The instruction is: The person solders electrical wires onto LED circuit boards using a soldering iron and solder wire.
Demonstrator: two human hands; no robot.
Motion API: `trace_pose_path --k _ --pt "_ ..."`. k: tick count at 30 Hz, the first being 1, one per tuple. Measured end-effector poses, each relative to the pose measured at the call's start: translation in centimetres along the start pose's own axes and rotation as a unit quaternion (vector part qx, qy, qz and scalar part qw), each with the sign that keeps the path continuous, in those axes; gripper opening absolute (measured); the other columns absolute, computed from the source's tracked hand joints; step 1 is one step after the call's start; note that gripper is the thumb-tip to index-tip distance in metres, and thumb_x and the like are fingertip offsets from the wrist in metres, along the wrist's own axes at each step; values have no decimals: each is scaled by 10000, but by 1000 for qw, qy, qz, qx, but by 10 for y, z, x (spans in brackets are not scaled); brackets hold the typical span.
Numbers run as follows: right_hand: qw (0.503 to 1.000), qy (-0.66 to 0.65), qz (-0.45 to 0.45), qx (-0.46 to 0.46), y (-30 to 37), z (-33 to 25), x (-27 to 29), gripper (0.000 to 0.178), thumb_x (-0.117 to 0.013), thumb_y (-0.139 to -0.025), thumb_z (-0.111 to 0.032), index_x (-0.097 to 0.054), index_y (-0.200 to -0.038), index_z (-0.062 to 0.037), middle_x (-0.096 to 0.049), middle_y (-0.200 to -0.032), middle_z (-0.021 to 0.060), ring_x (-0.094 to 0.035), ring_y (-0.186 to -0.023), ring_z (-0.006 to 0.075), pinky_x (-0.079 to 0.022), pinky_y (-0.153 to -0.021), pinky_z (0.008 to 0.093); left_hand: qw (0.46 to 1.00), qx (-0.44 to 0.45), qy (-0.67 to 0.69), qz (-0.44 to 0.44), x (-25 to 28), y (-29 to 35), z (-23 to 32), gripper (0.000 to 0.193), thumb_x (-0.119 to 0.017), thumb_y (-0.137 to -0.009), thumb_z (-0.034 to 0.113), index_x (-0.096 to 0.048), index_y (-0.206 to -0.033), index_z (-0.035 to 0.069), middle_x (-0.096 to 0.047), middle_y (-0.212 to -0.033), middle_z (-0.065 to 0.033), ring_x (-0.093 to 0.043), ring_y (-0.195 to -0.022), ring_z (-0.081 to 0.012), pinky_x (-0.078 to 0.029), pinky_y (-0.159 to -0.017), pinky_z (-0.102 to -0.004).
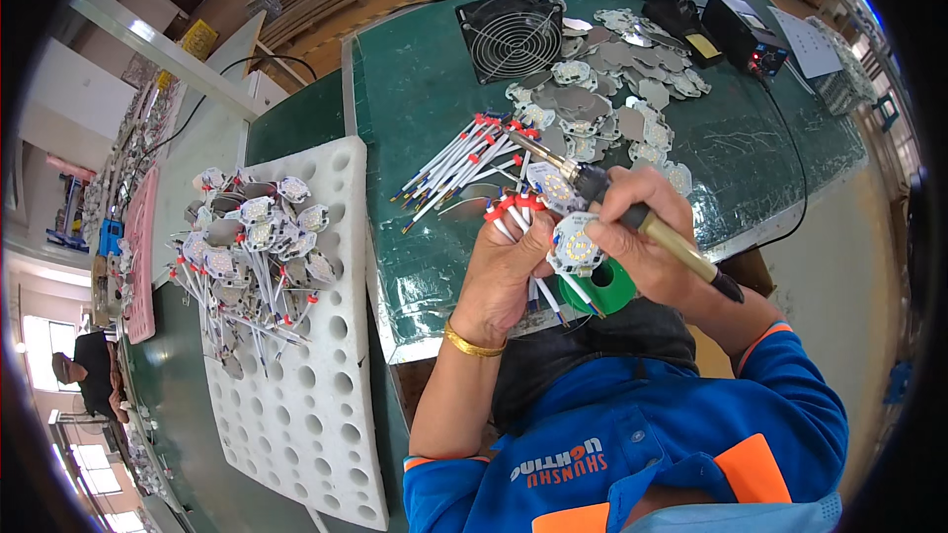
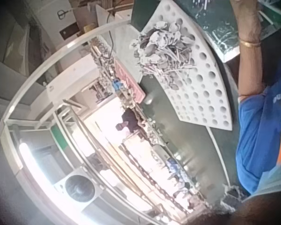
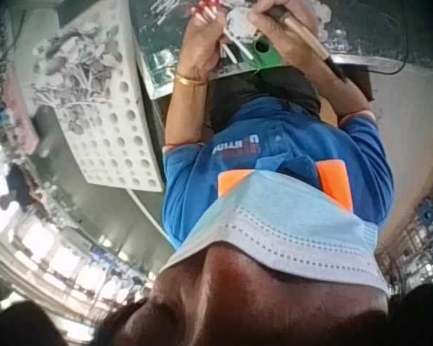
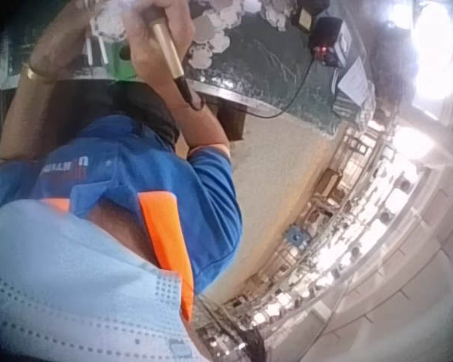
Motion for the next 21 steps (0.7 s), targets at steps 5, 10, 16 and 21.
trace_pose_path --k 5,10,16,21 --pt "1000 -9 8 -10 2 0 0 134 -635 -781 -57 -514 -835 -32 -529 -765 51 -503 -670 117 -413 -612 244 1000 18 5 18 3 1 -4 226 -593 -846 280 -559 -848 56 -525 -699 31 -418 -571 -37 -316 -489 -183" --pt "998 51 22 -5 -2 -7 -3 113 -616 -767 -18 -517 -823 -25 -538 -735 50 -512 -643 123 -416 -593 246 998 12 -32 61 -1 4 -1 218 -553 -874 280 -559 -837 66 -517 -674 25 -406 -553 -38 -305 -477 -187" --pt "994 103 9 30 -1 -10 -5 146 -603 -731 27 -514 -833 -27 -542 -701 56 -525 -612 120 -417 -558 253 983 8 -123 135 3 15 -3 247 -520 -889 318 -551 -810 86 -514 -641 23 -411 -522 -44 -304 -457 -186" --pt "999 45 -5 -21 -1 -11 -8 152 -603 -730 22 -506 -839 -21 -525 -727 51 -505 -636 111 -411 -579 245 993 26 -41 106 0 18 -3 232 -516 -891 314 -546 -840 90 -498 -650 38 -429 -527 -37 -318 -457 -178"
Point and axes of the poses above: each hand's wrist, its own y-axis away from the middle knuckle, its own x-axis out of the back of the hand, z = x × y, the point moved 3 cm from there along -y, towards the middle knuckle
